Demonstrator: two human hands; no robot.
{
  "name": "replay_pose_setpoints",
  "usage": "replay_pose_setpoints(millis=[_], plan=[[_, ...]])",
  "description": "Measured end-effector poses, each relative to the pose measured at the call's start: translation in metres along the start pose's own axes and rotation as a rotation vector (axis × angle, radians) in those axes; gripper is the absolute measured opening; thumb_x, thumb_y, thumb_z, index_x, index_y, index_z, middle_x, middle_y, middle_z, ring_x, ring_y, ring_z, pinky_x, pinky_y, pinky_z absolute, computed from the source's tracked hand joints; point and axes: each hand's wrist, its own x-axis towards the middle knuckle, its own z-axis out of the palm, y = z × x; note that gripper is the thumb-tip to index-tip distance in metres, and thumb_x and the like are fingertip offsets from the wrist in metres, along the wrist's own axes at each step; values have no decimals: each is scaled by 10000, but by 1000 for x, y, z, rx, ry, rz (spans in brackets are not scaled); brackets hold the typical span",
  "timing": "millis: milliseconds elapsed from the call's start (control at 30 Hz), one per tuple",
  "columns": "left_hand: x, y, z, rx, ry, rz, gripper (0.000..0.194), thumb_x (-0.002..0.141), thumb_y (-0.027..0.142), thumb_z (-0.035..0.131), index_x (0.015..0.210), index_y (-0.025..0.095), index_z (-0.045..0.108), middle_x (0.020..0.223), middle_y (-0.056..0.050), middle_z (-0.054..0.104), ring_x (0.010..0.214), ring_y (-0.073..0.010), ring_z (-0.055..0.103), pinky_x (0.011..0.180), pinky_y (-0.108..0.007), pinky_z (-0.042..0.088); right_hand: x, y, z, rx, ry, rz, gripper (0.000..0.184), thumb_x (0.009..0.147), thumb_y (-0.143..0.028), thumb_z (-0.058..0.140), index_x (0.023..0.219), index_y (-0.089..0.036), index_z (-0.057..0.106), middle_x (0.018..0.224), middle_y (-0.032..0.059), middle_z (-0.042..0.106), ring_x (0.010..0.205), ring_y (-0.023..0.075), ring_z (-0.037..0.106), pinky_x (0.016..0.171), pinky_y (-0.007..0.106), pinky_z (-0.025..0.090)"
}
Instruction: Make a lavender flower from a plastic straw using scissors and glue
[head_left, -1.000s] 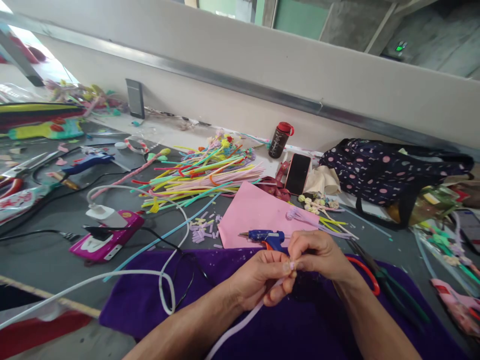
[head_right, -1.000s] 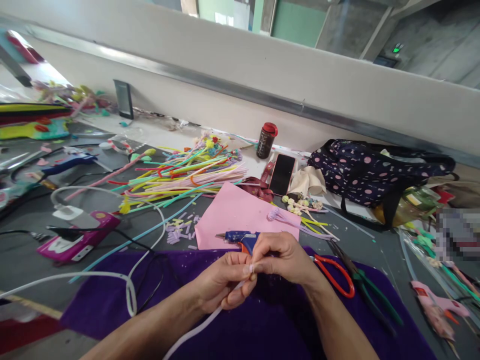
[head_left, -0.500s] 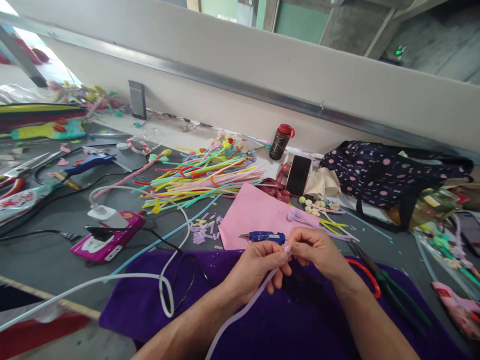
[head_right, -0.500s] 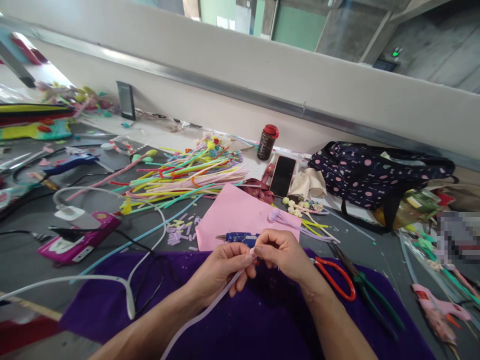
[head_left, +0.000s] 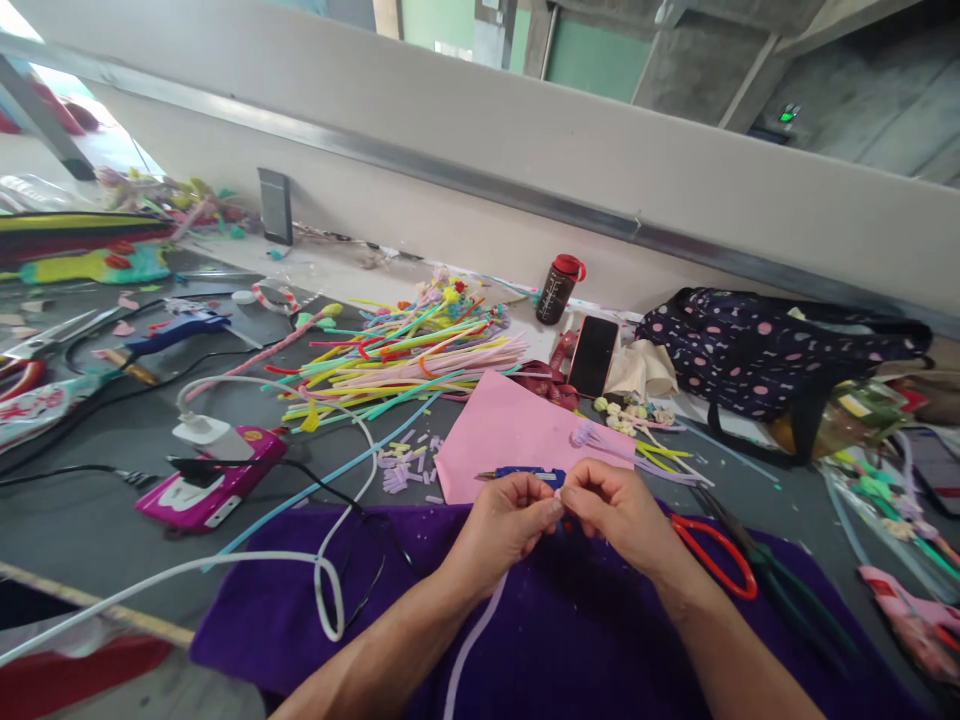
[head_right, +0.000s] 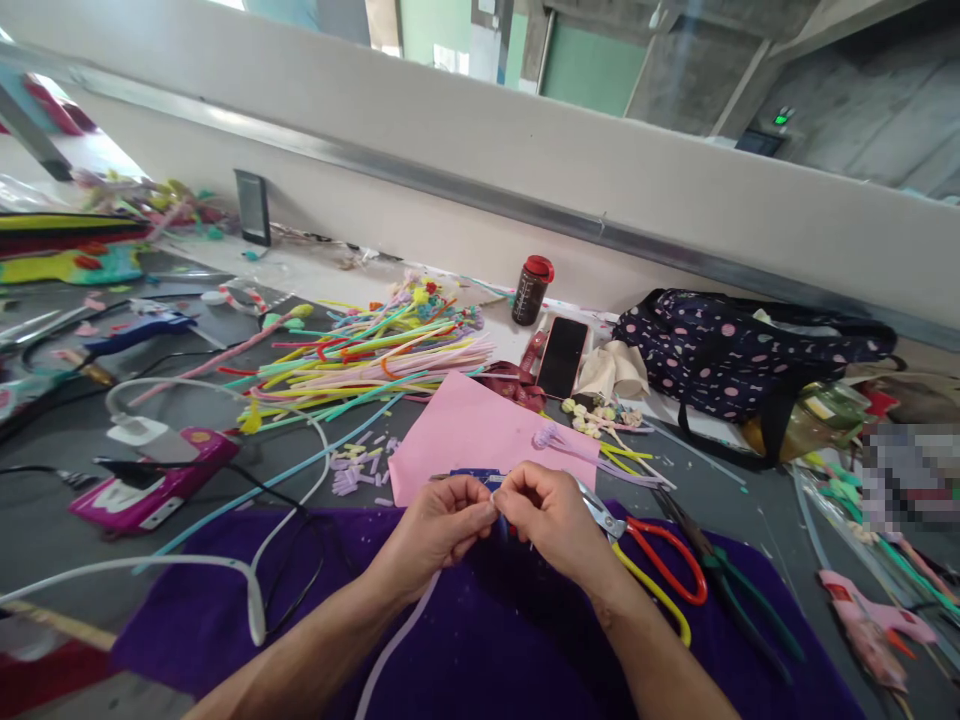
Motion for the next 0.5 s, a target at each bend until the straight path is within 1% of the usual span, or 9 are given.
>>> replay_pose_setpoints(millis=[67,133,200,267,333,400,500], plan=[[0,2,-2,17,7,18,236,711,325,652,662,145,508,505,61,493,339,-11,292,345,-156,169,0,-1,2,-3,-23,-3,174,816,-279,544,677,-176,531,503,-69,462,431,69,413,415,180,307],[1,4,-4,83,12,46,207,708,295,645,645,138,526,500,60,480,360,-16,285,367,-166,182,-1,-2,2,-28,-27,-37,126,789,-288,589,738,-176,566,554,-57,510,467,78,447,439,185,331],[1,5,-6,177,23,81,172,700,262,639,633,132,548,510,52,486,400,-31,315,400,-173,218,-1,-4,1,-113,-11,-108,92,765,-269,621,787,-182,602,622,-40,556,533,92,486,492,196,357],[1,4,-8,274,29,116,130,689,232,632,637,131,569,541,39,509,455,-53,361,440,-181,256,-1,-6,0,-200,0,-142,37,757,-221,613,758,-187,627,655,-29,575,592,104,503,546,207,361],[0,3,-8,370,26,156,96,685,218,618,645,135,589,566,31,522,503,-73,394,473,-188,281,-2,-5,-2,-218,-23,-101,80,754,-185,585,682,-184,621,628,-31,567,597,106,499,550,208,350],[-2,3,-8,467,11,203,78,693,211,595,656,143,609,585,24,538,541,-92,425,506,-198,306,-1,-2,-4,-182,-54,-27,105,749,-178,562,651,-180,602,577,-42,548,535,96,483,500,198,337],[-4,5,-9,581,-26,248,81,690,188,569,634,150,613,592,15,557,585,-114,465,557,-213,337,-1,3,-5,-113,-135,64,125,753,-193,532,642,-174,584,521,-57,531,427,75,464,413,176,317]])
